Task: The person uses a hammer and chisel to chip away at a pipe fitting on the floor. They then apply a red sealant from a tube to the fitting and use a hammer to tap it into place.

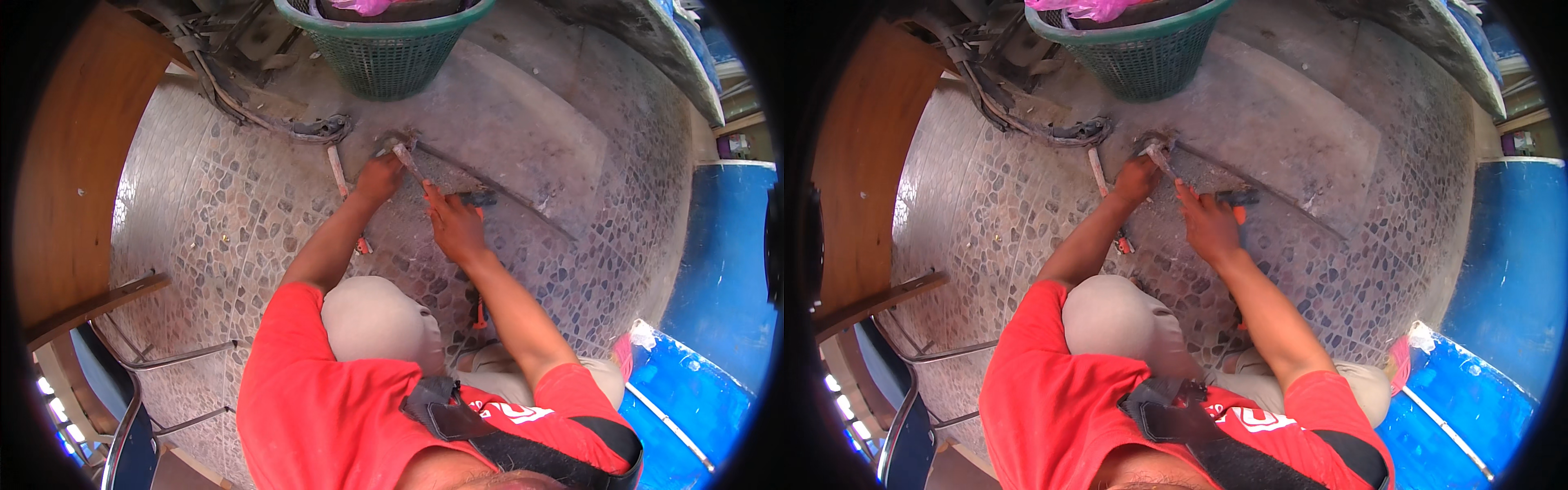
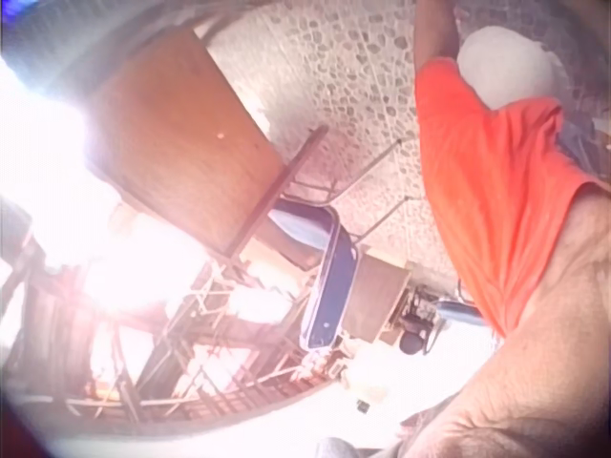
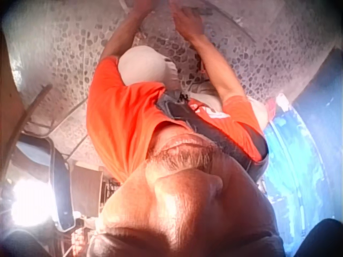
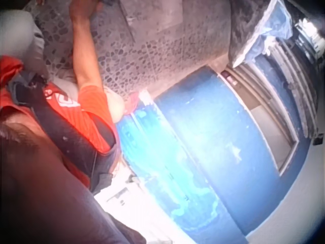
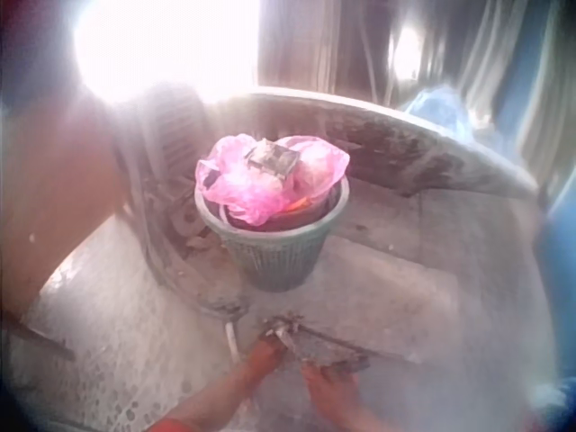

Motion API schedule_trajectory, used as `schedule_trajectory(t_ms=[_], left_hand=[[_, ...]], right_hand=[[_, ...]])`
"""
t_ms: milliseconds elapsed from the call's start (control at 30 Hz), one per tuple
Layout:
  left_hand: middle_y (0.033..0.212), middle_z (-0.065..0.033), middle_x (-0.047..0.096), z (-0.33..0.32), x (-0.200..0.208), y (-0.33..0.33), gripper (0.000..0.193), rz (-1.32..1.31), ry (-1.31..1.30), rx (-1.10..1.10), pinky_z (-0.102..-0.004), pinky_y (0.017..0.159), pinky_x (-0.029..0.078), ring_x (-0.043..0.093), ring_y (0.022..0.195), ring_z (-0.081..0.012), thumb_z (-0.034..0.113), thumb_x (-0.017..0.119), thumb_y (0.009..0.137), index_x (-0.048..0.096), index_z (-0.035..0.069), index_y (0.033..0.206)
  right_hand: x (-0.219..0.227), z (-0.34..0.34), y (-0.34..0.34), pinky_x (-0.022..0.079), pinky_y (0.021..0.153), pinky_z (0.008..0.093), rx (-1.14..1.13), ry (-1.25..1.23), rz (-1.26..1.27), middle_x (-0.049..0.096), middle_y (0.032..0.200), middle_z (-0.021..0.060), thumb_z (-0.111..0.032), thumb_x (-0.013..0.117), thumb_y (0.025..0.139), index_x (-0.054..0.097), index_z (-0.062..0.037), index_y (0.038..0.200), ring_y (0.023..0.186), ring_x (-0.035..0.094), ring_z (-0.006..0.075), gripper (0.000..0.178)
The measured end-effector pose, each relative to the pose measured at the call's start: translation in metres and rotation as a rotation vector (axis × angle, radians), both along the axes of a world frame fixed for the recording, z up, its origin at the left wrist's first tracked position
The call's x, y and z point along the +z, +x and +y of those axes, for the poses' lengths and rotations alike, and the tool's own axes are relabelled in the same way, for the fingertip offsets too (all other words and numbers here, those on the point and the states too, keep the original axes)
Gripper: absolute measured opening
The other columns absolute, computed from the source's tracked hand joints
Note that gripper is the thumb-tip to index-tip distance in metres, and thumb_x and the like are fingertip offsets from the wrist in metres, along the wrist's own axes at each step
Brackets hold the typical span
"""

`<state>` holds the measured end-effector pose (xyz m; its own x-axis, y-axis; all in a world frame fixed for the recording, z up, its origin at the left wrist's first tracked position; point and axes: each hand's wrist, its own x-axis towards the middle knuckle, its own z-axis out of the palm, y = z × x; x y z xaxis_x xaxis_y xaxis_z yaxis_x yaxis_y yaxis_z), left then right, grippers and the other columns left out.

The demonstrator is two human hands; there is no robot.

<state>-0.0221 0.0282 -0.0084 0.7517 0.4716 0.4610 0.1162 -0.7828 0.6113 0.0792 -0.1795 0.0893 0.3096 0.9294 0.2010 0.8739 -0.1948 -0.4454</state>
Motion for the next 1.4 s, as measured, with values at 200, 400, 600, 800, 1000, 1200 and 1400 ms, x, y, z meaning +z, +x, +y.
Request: schedule_trajectory(t_ms=[200, 400, 600, 800, 1000, 1200, 1400], left_hand=[[0.088, -0.0154, 0.069, 0.0, -0.001, -0.001, 0.02, 0.0, -0.038, 0.008, -0.0482, 0.067, 0.054, 0.067, 0.079, -0.0398, 0.008, 0.068, 0.084, 0.067, 0.008, 0.104], [0.087, -0.0174, 0.068, -0.001, -0.006, -0.001, 0.016, -0.052, -0.087, 0.031, -0.0497, 0.066, 0.053, 0.067, 0.079, -0.0408, 0.009, 0.068, 0.086, 0.066, 0.009, 0.101], [0.086, -0.0188, 0.068, 0.001, -0.005, -0.006, 0.014, 0.034, -0.094, 0.056, -0.051, 0.066, 0.053, 0.067, 0.079, -0.0421, 0.011, 0.068, 0.087, 0.066, 0.007, 0.1], [0.084, -0.0204, 0.067, -0.003, -0.009, -0.005, 0.012, 0.02, -0.168, 0.061, -0.0509, 0.068, 0.053, 0.066, 0.079, -0.0436, 0.011, 0.068, 0.086, 0.062, 0.004, 0.094], [0.085, -0.0214, 0.067, -0.005, -0.007, -0.001, 0.012, -0.03, -0.164, 0.067, -0.0516, 0.068, 0.052, 0.066, 0.08, -0.044, 0.01, 0.067, 0.086, 0.063, 0.004, 0.096], [0.088, -0.0226, 0.068, -0.003, -0.007, -0.001, 0.017, 0.005, -0.169, 0.098, -0.0512, 0.069, 0.053, 0.066, 0.081, -0.044, 0.01, 0.068, 0.086, 0.066, 0.005, 0.102], [0.086, -0.0213, 0.068, 0.002, -0.021, -0.009, 0.013, 0.03, -0.141, 0.101, -0.0515, 0.068, 0.053, 0.067, 0.079, -0.0442, 0.01, 0.067, 0.088, 0.066, 0.006, 0.1]], right_hand=[[0.002, 0.005, -0.004, 0.05, 0.069, 0.0428, 0.013, 0.152, 0.017, 0.063, 0.098, 0.0109, -0.016, 0.068, 0.092, 0.05, -0.0188, 0.149, 0.078, 0.063, 0.0325, 0.06], [0.004, 0.01, -0.004, 0.05, 0.072, 0.0424, 0.011, 0.016, 0.034, 0.064, 0.104, 0.0115, -0.017, 0.066, 0.093, 0.048, -0.0157, 0.15, 0.082, 0.064, 0.0309, 0.06], [0.003, 0.019, 0.001, 0.05, 0.074, 0.0429, 0.06, -0.076, -0.028, 0.065, 0.107, 0.0115, -0.017, 0.065, 0.094, 0.045, -0.0156, 0.152, 0.085, 0.064, 0.0315, 0.061], [0.006, 0.02, -0.006, 0.05, 0.074, 0.0435, 0.059, 0.101, -0.013, 0.065, 0.107, 0.0116, -0.016, 0.066, 0.093, 0.044, -0.0151, 0.152, 0.085, 0.064, 0.0313, 0.063], [0.013, 0.02, -0.011, 0.05, 0.074, 0.0423, 0.047, 0.134, 0.015, 0.065, 0.105, 0.0109, -0.014, 0.069, 0.091, 0.047, -0.0143, 0.15, 0.082, 0.064, 0.0321, 0.062], [0.012, 0.026, -0.004, 0.051, 0.077, 0.0445, 0.032, -0.003, 0.029, 0.065, 0.105, 0.0131, -0.014, 0.067, 0.092, 0.046, -0.0132, 0.15, 0.085, 0.065, 0.0344, 0.062], [0.015, 0.027, -0.012, 0.051, 0.078, 0.0475, 0.033, -0.186, 0.017, 0.065, 0.104, 0.0163, -0.014, 0.064, 0.093, 0.045, -0.0125, 0.151, 0.089, 0.065, 0.0358, 0.061]])
